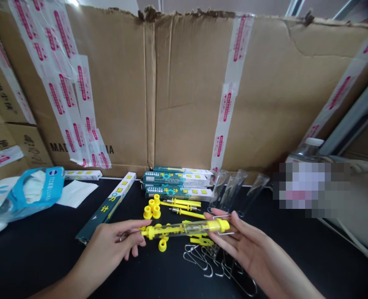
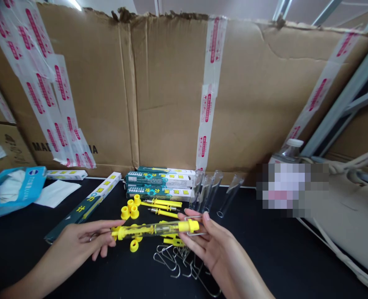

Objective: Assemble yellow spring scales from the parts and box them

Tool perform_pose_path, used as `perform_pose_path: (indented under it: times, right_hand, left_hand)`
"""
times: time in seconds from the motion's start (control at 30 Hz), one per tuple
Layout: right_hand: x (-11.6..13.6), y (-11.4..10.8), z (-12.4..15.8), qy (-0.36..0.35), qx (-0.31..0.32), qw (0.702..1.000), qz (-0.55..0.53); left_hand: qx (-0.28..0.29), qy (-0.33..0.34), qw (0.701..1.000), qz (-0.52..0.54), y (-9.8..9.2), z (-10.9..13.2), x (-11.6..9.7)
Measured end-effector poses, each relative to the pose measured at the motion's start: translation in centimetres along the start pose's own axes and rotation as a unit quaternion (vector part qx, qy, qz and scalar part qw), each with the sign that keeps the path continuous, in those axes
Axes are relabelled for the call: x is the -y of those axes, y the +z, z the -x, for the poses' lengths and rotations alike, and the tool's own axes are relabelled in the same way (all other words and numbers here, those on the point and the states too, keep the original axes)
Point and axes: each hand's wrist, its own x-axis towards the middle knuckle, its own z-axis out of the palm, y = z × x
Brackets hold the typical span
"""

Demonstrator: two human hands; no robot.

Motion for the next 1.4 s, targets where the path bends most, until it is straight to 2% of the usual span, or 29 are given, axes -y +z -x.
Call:
perform_pose_path:
  times: [0.13,0.27,0.53,0.7,0.93,1.17,1.27,1.4]
  right_hand:
    - [0.6,0.0,0.5,-0.057,-0.025,0.997,0.037]
    - [1.5,0.5,1.2,-0.133,-0.069,0.986,0.076]
    - [2.7,0.0,0.6,-0.165,-0.121,0.975,0.086]
    - [2.8,0.0,0.5,-0.157,-0.107,0.977,0.098]
    - [1.6,0.8,0.8,-0.086,-0.025,0.992,0.085]
    - [-0.6,2.2,0.4,-0.067,-0.01,0.997,0.022]
    - [-1.7,2.5,0.2,-0.041,0.007,0.999,-0.023]
    - [-1.8,2.0,0.2,-0.028,-0.016,0.999,-0.035]
  left_hand:
    - [0.002,0.017,0.999,-0.035,-0.1,0.4,-1.4]
    - [-0.006,0.051,0.997,-0.053,-0.3,0.4,-1.3]
    - [-0.021,0.059,0.995,-0.074,-1.1,0.5,-0.2]
    - [-0.023,0.06,0.995,-0.075,-1.1,0.6,0.0]
    - [-0.001,0.045,0.995,-0.089,-0.5,1.1,-0.7]
    - [0.015,0.02,0.993,-0.117,-0.4,1.4,-1.0]
    - [0.023,0.005,0.996,-0.092,0.2,1.5,-1.2]
    - [0.008,-0.012,1.0,-0.013,0.9,1.7,-1.4]
